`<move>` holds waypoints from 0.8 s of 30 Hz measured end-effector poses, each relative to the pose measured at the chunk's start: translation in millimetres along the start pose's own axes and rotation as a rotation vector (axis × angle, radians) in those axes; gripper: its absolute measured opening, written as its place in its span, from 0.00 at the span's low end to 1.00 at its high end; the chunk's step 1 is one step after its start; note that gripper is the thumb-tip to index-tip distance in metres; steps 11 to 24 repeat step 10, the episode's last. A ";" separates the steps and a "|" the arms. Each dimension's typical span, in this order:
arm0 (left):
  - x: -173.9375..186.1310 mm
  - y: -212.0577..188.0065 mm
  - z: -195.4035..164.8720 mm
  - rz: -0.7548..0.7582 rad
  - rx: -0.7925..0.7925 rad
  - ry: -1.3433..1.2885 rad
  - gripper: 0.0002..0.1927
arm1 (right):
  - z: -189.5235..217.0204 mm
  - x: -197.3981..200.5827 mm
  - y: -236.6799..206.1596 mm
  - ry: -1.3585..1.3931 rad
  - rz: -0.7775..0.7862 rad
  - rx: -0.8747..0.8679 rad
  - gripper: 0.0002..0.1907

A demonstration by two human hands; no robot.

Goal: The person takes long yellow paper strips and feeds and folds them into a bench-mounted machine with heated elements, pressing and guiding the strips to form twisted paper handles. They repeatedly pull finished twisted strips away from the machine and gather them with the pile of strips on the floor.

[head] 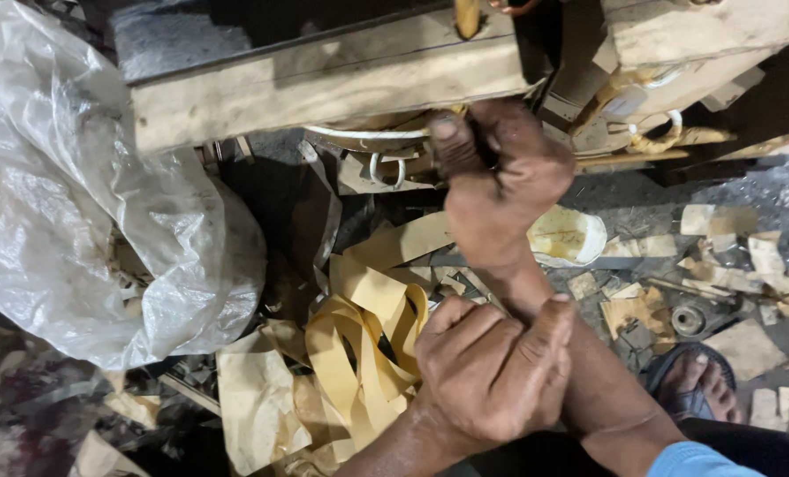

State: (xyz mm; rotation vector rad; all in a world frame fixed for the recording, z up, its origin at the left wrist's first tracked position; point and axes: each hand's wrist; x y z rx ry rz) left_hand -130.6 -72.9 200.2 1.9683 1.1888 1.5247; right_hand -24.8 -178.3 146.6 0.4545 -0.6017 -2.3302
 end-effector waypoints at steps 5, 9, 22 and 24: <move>1.8 -22.8 0.6 -0.053 0.088 -0.072 0.23 | -3.5 7.9 9.3 0.115 0.018 0.101 0.12; -4.1 -39.6 3.9 -0.134 0.151 -0.119 0.23 | -5.0 20.0 -1.1 -0.123 0.034 -0.036 0.02; -11.0 -40.4 -20.6 -0.148 0.150 -0.127 0.23 | -8.2 19.6 -1.3 -0.133 0.029 -0.070 0.04; -11.0 -40.4 -20.6 -0.148 0.150 -0.127 0.23 | -8.2 19.6 -1.3 -0.133 0.029 -0.070 0.04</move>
Point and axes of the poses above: each hand's wrist, its own y-axis towards the middle knuckle, its own x-axis out of the back of the hand, z = x × y, and after that the axes turned 9 degrees about -x, right-handed
